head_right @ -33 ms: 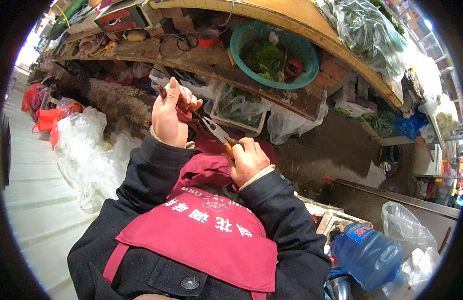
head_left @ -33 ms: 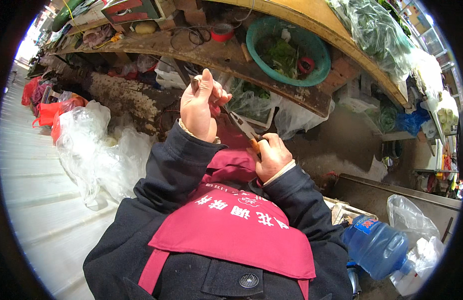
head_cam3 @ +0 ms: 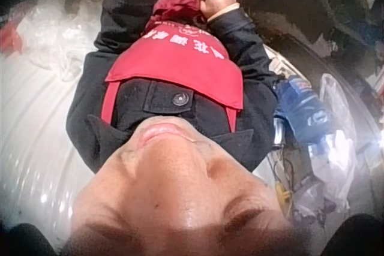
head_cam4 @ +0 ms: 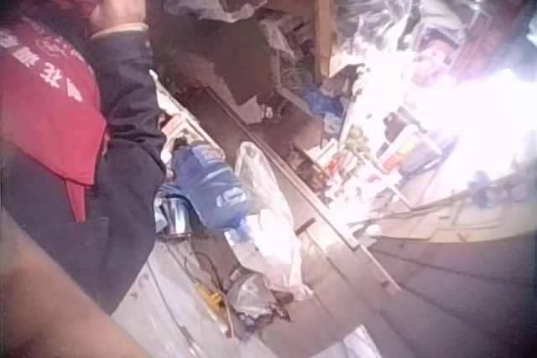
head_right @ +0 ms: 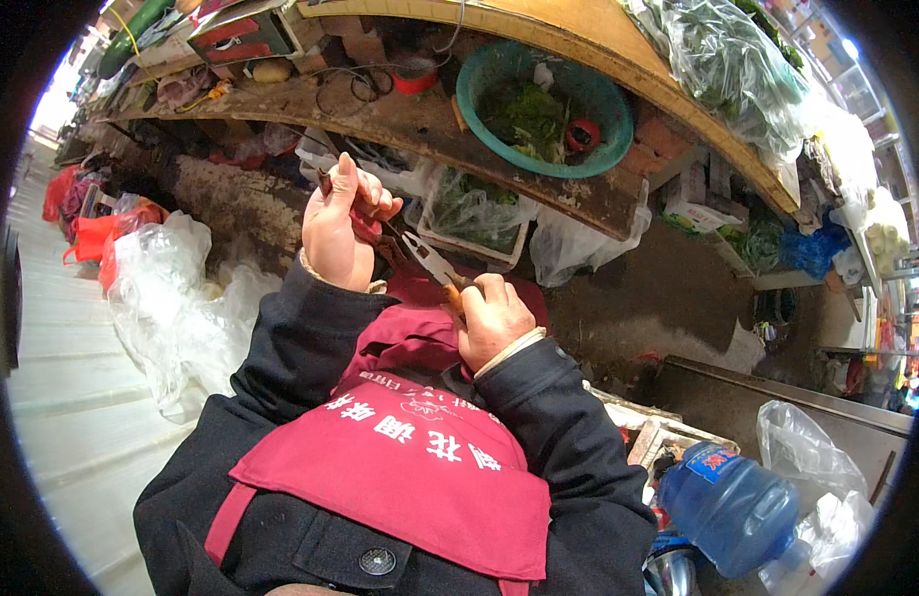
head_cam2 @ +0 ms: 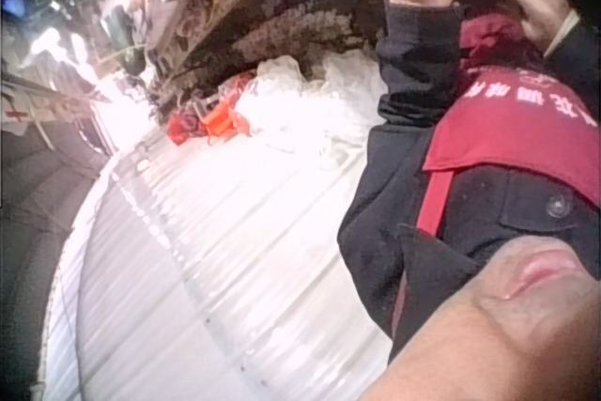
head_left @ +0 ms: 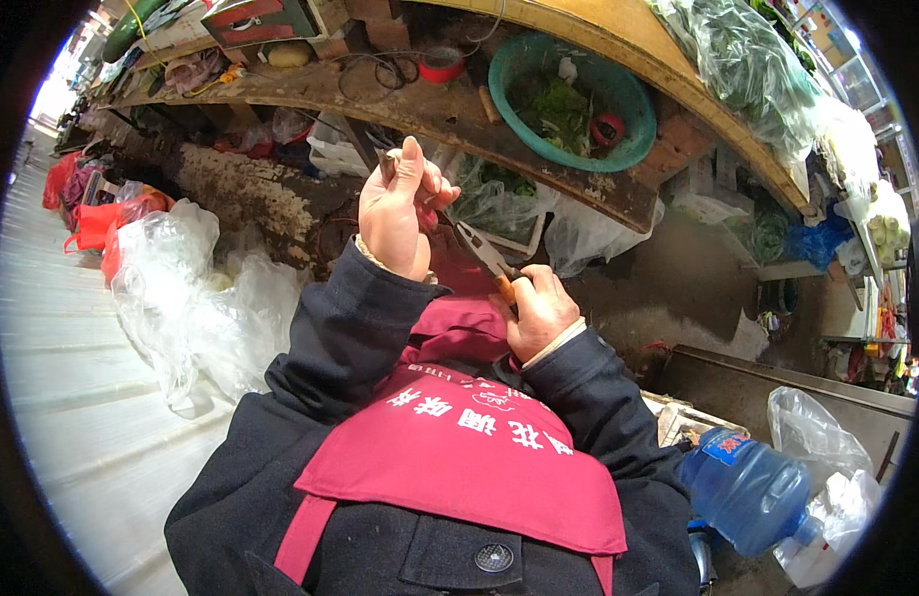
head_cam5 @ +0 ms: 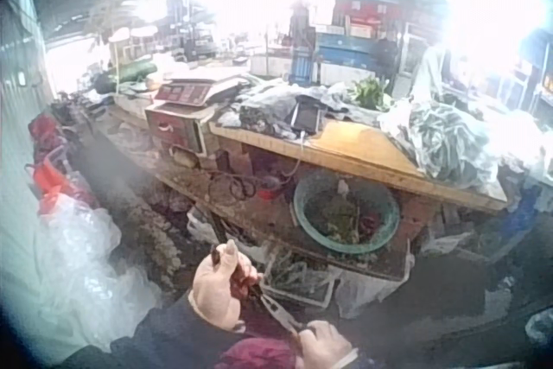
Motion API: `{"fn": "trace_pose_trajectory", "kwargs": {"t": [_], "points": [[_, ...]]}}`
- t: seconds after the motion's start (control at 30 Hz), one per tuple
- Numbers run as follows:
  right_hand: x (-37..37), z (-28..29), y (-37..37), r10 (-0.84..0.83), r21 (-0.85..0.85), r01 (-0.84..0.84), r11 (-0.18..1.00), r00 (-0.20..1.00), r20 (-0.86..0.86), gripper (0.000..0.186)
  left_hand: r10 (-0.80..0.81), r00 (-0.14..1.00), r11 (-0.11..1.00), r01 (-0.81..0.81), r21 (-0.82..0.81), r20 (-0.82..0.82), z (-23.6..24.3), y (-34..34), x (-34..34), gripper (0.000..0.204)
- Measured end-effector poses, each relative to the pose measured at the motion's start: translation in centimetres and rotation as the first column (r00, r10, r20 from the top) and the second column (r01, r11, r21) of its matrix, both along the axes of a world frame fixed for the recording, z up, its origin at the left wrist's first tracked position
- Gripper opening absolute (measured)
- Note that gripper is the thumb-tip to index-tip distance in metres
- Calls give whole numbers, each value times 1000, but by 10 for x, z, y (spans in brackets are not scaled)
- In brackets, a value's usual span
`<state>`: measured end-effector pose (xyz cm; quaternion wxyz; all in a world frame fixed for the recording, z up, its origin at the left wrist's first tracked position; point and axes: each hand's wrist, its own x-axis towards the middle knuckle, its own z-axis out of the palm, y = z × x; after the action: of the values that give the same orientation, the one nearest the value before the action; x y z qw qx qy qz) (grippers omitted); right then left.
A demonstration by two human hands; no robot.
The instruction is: The person uses pliers to strip the insulation from a red electrical cable, then uses a knife to scrape and clean the exposed metal. The person continues to strip and clean the cable ends throughout the clip.
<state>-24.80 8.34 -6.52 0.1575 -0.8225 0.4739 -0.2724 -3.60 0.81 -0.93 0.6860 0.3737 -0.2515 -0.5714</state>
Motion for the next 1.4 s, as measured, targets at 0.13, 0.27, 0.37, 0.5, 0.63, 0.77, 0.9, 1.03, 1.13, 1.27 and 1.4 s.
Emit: {"fn": "trace_pose_trajectory", "kwargs": {"t": [0.13, 0.27, 0.37, 0.5, 0.63, 0.77, 0.9, 1.03, 1.13, 1.27, 1.4], "points": [[-1, -4, 1, 2, 44, -4, 999, 999, 35, 25, -51, 997, 998, 53, -33, 59, -9, -6, -1, 31], [-3, -9, 2, -5, 152, -4, 988, 998, 60, 27, -87, 990, 989, 99, -110, 107, -16, -11, -5, 24], [-6, -14, 2, -11, 209, -25, 978, 985, 171, 28, -92, 995, 992, 95, -83, 37, -22, -16, -1, 30], [-12, -23, 3, -37, 191, -61, 980, 880, 473, 22, -116, 942, 983, 154, 100, -316, -35, -29, 23, 48], [-21, -27, -1, -403, 588, -139, 797, 602, 689, 24, -324, 712, 926, 375, -53, -623, -47, -36, 41, 48], [-23, -22, -5, -505, 634, -439, 637, 384, 773, 39, -438, 608, 881, 437, -181, -662, -51, -31, 31, 49], [-10, -9, -1, -520, 616, -650, 444, 372, 769, 42, -473, 586, 867, 444, -226, -658, -49, -28, 19, 54], [2, 7, 2, -586, 656, -687, 314, 403, 703, 42, -421, 572, 889, 413, -196, -704, -47, -25, 17, 53], [7, 15, 1, -552, 650, -688, 323, 421, 720, 36, -376, 675, 912, 390, -125, -635, -44, -24, 14, 60], [6, 19, 1, -593, 660, -646, 383, 376, 712, 34, -330, 847, 920, 388, 60, -416, -40, -14, 3, 80], [4, 14, 2, -698, 664, -647, 374, 275, 662, 34, -461, 782, 846, 530, 58, -419, -44, 7, -4, 96]]}}
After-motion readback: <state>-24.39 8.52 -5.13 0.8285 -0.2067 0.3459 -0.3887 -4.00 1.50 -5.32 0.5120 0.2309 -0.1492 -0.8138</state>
